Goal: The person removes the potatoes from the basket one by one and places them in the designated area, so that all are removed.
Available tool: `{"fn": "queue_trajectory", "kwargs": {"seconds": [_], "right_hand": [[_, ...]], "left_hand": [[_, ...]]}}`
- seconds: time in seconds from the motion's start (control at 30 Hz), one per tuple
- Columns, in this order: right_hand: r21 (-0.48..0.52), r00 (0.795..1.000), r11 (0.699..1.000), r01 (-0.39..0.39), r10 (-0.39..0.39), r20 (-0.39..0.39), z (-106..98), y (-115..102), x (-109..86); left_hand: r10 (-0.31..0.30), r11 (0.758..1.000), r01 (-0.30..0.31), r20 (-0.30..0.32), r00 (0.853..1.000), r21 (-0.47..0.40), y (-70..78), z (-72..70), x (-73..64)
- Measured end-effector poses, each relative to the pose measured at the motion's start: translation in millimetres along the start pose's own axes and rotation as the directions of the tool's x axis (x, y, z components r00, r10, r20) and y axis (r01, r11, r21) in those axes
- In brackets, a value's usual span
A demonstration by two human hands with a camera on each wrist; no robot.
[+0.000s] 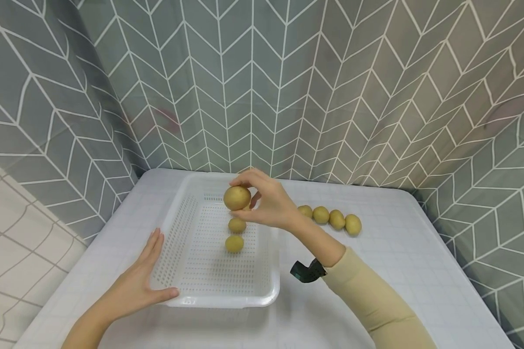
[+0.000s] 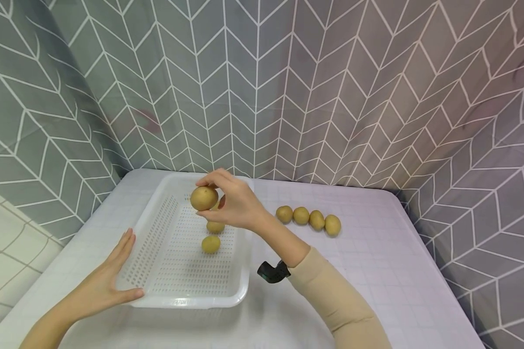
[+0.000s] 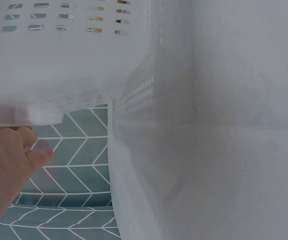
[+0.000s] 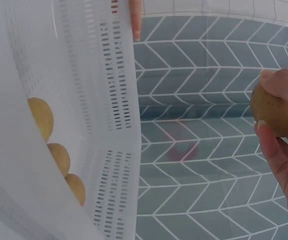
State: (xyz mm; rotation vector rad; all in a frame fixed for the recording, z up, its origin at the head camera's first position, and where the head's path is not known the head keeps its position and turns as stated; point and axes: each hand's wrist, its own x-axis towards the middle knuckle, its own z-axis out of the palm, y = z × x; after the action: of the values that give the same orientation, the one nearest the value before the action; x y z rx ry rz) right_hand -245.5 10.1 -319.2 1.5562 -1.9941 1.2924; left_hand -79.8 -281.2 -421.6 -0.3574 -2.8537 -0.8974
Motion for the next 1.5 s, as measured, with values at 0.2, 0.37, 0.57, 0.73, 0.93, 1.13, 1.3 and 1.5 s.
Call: {"fn": "queue_trajectory", "kwargs": {"seconds": [0.2, 0.37, 0.57, 0.73, 0.93, 1.13, 1.3, 1.5], "right_hand": [[-0.016, 1.000, 1.000, -0.001, 0.001, -0.002, -8, 1, -4.9], [-0.027, 1.000, 1.000, 0.003, -0.003, -0.014, -19, 2, -9.2], [-0.057, 0.999, 0.998, -0.003, 0.000, -0.047, -31, 4, -15.9], [-0.085, 0.997, 0.996, -0.005, -0.001, -0.080, -42, -8, -17.8], [-0.102, 0.994, 0.995, -0.009, -0.002, -0.108, -56, -28, -18.9], [-0.115, 0.992, 0.993, -0.035, 0.021, -0.124, -68, -25, -26.8], [-0.119, 0.989, 0.990, -0.078, 0.061, -0.137, -78, -24, -35.6], [-0.125, 0.984, 0.984, -0.125, 0.106, -0.145, -85, -24, -43.3]], "left_hand": [[-0.002, 1.000, 0.002, 0.000, 1.000, -0.009, -0.4, 1.0, 0.3], [-0.005, 1.000, 0.005, 0.002, 1.000, -0.010, 0.2, 0.8, 1.0], [-0.007, 1.000, 0.007, 0.005, 1.000, -0.016, 0.3, 0.5, 1.6], [-0.006, 1.000, 0.006, 0.007, 1.000, -0.017, 0.1, 0.8, 1.8], [-0.011, 1.000, 0.011, 0.012, 1.000, -0.020, 0.6, 0.7, 2.0], [-0.011, 1.000, 0.011, 0.020, 1.000, -0.022, 0.9, 3.1, 2.8], [0.000, 1.000, 0.000, 0.017, 1.000, -0.018, 0.0, 4.7, 4.9], [0.021, 1.000, -0.021, -0.007, 1.000, 0.011, -4.4, 4.1, 2.6]]}}
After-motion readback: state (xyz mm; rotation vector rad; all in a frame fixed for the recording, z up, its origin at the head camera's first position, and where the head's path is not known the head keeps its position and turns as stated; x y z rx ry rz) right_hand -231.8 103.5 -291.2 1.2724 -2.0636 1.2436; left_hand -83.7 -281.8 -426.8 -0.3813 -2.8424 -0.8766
